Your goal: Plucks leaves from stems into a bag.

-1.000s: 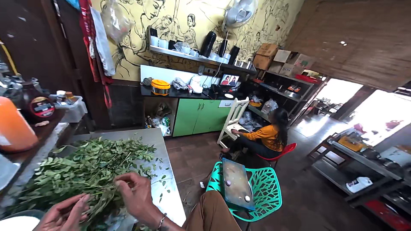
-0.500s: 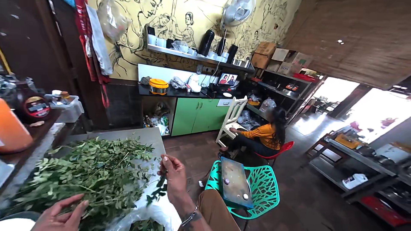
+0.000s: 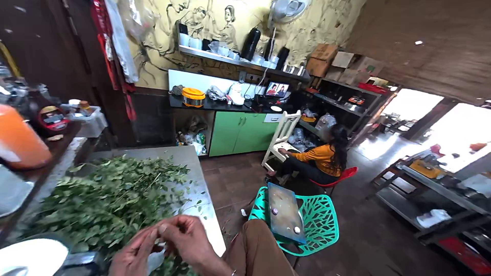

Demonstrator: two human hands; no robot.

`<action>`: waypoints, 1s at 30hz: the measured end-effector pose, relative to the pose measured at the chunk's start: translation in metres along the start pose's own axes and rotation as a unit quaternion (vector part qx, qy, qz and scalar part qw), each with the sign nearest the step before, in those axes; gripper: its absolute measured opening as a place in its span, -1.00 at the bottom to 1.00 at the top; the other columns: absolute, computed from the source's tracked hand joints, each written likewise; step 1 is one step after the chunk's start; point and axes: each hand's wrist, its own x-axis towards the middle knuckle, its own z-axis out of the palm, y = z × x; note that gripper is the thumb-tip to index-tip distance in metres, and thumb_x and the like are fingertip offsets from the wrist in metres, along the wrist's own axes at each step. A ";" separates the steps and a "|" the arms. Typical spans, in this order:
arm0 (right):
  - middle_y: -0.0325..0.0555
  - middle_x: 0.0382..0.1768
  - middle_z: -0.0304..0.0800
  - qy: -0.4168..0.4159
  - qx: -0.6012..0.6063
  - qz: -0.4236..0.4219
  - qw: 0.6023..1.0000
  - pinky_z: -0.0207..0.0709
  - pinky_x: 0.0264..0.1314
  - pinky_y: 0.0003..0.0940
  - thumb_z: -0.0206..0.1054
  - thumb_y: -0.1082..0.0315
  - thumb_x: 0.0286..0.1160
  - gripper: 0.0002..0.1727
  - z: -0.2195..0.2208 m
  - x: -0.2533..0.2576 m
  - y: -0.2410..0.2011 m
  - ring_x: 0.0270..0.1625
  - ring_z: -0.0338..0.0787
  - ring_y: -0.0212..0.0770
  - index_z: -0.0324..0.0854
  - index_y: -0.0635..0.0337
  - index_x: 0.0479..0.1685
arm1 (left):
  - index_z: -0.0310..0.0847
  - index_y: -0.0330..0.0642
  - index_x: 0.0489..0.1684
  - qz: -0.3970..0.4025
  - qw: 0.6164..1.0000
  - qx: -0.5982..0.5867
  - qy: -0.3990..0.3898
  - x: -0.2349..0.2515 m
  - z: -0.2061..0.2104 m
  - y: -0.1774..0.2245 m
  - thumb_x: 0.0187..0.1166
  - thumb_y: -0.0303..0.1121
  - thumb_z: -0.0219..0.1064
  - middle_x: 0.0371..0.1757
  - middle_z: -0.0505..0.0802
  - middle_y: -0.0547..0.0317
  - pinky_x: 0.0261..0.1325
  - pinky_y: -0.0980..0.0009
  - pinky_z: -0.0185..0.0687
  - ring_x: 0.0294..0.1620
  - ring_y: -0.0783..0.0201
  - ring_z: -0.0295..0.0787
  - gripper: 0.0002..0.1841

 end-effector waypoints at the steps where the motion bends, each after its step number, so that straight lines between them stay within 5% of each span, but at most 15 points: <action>1: -0.06 -0.31 0.81 0.001 0.002 0.009 1.000 0.73 -0.29 -0.33 0.29 0.29 0.70 -0.72 -0.001 0.000 0.000 -0.40 0.76 -0.28 0.74 0.39 -0.03 | 0.80 -0.28 0.12 -0.008 1.000 -0.002 0.013 0.000 0.001 0.000 0.80 -0.33 0.16 0.12 0.89 0.07 -0.05 0.26 0.86 -0.02 0.21 0.87 -0.71; 8: -0.02 -0.32 0.79 -0.052 0.013 0.081 0.995 0.75 -0.25 -0.27 0.21 0.23 0.77 -0.67 -0.008 0.002 0.011 -0.36 0.77 -0.20 0.71 0.37 -0.10 | 0.87 -0.23 0.05 -0.012 0.998 -0.041 0.037 0.002 -0.002 -0.005 0.69 -0.31 0.34 0.06 0.91 0.00 0.02 0.20 0.85 -0.05 0.08 0.87 -0.76; 12: -0.07 -0.37 0.71 -0.103 -0.018 0.067 0.992 0.68 -0.27 -0.32 0.09 0.19 0.84 -0.63 -0.010 0.003 0.019 -0.39 0.71 -0.23 0.68 0.32 -0.09 | 0.86 -0.09 -0.08 0.020 0.996 0.032 0.080 0.003 0.002 -0.005 0.69 -0.24 0.32 -0.11 0.92 0.17 -0.02 0.28 0.83 -0.14 0.20 0.86 -0.79; 14: -0.11 -0.40 0.66 -0.126 -0.041 0.068 0.989 0.67 -0.31 -0.32 0.01 0.18 0.87 -0.61 -0.007 -0.002 0.021 -0.43 0.68 -0.26 0.64 0.28 -0.08 | 0.84 -0.05 -0.08 0.016 0.991 0.053 0.121 0.004 0.000 -0.004 0.72 -0.19 0.27 -0.09 0.91 0.23 0.01 0.26 0.80 -0.09 0.23 0.84 -0.77; 18: -0.09 -0.27 0.73 -0.184 -0.101 0.082 0.974 0.72 -0.34 -0.23 -0.02 0.16 0.87 -0.62 -0.003 -0.031 0.026 -0.41 0.73 -0.20 0.64 0.24 -0.01 | 0.73 -0.27 0.01 0.001 0.972 0.029 0.233 0.016 -0.031 0.009 0.77 -0.29 0.20 -0.01 0.87 0.12 0.16 0.22 0.72 -0.02 0.24 0.79 -0.76; 23: -0.12 -0.44 0.66 -0.198 -0.217 0.043 0.955 0.61 -0.47 -0.27 0.06 0.12 0.85 -0.65 -0.017 -0.073 0.046 -0.54 0.65 -0.24 0.65 0.18 -0.04 | 0.66 -0.27 0.10 0.011 0.928 0.004 0.372 0.025 -0.086 0.018 0.80 -0.27 0.17 -0.06 0.80 0.19 0.13 0.32 0.71 -0.09 0.35 0.75 -0.74; 26: -0.20 -0.12 0.81 -0.126 -0.346 -0.004 0.930 0.70 0.06 -0.31 0.19 0.00 0.76 -0.63 -0.028 -0.077 0.062 -0.09 0.78 -0.33 0.76 0.05 0.07 | 0.67 -0.18 0.08 0.014 0.920 -0.023 0.392 0.028 -0.096 0.025 0.80 -0.27 0.19 -0.14 0.80 0.26 -0.02 0.39 0.77 -0.19 0.38 0.77 -0.78; 28: -0.24 0.19 0.82 -0.119 -0.394 -0.012 0.911 0.56 0.49 -0.23 0.15 -0.12 0.76 -0.52 -0.031 -0.071 0.061 0.31 0.73 -0.31 0.74 -0.01 0.30 | 0.68 -0.16 0.09 0.022 0.936 -0.034 0.349 0.027 -0.089 0.023 0.80 -0.27 0.17 -0.09 0.81 0.26 -0.03 0.35 0.79 -0.17 0.35 0.79 -0.79; 30: -0.25 0.29 0.80 -0.089 -0.392 -0.039 0.915 0.50 0.59 -0.20 0.10 -0.05 0.80 -0.54 -0.032 -0.060 0.054 0.44 0.67 -0.30 0.74 -0.01 0.34 | 0.69 -0.16 0.08 0.023 0.955 -0.022 0.295 0.024 -0.079 0.019 0.80 -0.29 0.18 0.01 0.84 0.18 -0.05 0.29 0.83 -0.14 0.27 0.83 -0.79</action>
